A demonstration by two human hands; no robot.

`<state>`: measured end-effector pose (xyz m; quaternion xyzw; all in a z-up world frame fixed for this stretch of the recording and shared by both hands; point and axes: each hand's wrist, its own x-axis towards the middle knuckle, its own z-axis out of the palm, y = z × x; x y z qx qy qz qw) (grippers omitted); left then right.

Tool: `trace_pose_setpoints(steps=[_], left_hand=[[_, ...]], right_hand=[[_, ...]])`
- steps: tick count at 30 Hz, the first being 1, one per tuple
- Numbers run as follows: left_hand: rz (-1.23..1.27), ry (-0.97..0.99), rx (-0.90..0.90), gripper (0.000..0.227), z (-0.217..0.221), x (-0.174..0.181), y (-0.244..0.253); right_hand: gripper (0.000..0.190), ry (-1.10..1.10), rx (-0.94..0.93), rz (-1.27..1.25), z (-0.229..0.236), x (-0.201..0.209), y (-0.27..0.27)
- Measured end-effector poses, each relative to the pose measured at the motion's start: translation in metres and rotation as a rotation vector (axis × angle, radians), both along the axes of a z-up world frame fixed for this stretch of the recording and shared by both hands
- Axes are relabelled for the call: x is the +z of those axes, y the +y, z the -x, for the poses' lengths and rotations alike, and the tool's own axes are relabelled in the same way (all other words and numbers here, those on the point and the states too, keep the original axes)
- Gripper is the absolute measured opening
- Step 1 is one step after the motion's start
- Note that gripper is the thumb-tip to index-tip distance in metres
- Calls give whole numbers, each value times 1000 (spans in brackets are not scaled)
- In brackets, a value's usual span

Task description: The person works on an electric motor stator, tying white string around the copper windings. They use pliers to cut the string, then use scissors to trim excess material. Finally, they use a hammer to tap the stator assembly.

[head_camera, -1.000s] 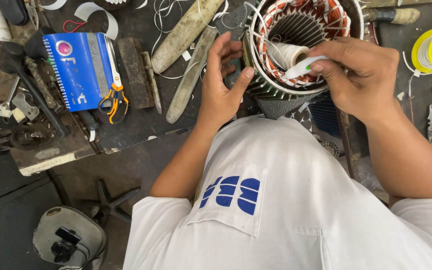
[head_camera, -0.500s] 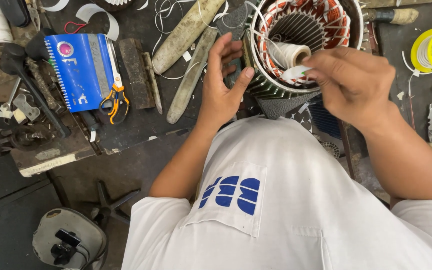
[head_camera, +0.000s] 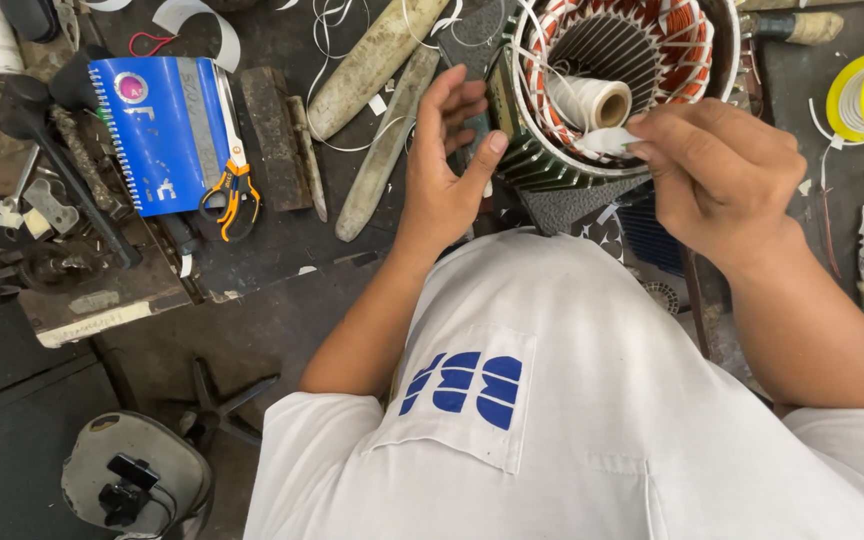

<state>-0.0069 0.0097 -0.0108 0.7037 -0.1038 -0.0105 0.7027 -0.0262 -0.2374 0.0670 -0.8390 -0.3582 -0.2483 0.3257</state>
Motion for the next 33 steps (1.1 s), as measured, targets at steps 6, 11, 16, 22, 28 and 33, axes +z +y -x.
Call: trace_pose_setpoints(steps=[6, 11, 16, 22, 28, 33], left_hand=[[-10, -32, 64, 53, 2, -2, 8], [-19, -93, 179, 42, 9, 4, 17], [-5, -202, 147, 42, 42, 42, 17], [103, -181, 205, 45, 88, 33, -13], [67, 42, 482, 33, 87, -36, 27], [-374, 183, 714, 31, 28, -168, 102]], right_hand=[[13, 139, -156, -93, 10, -10, -10], [21, 588, -134, -666, 16, -8, 4], [23, 1044, 318, -1270, 31, -4, 32], [24, 1311, 359, -1054, 33, -65, 73], [68, 1477, 510, -387, 18, -36, 71], [46, 1506, 548, -123, 14, -27, 27]])
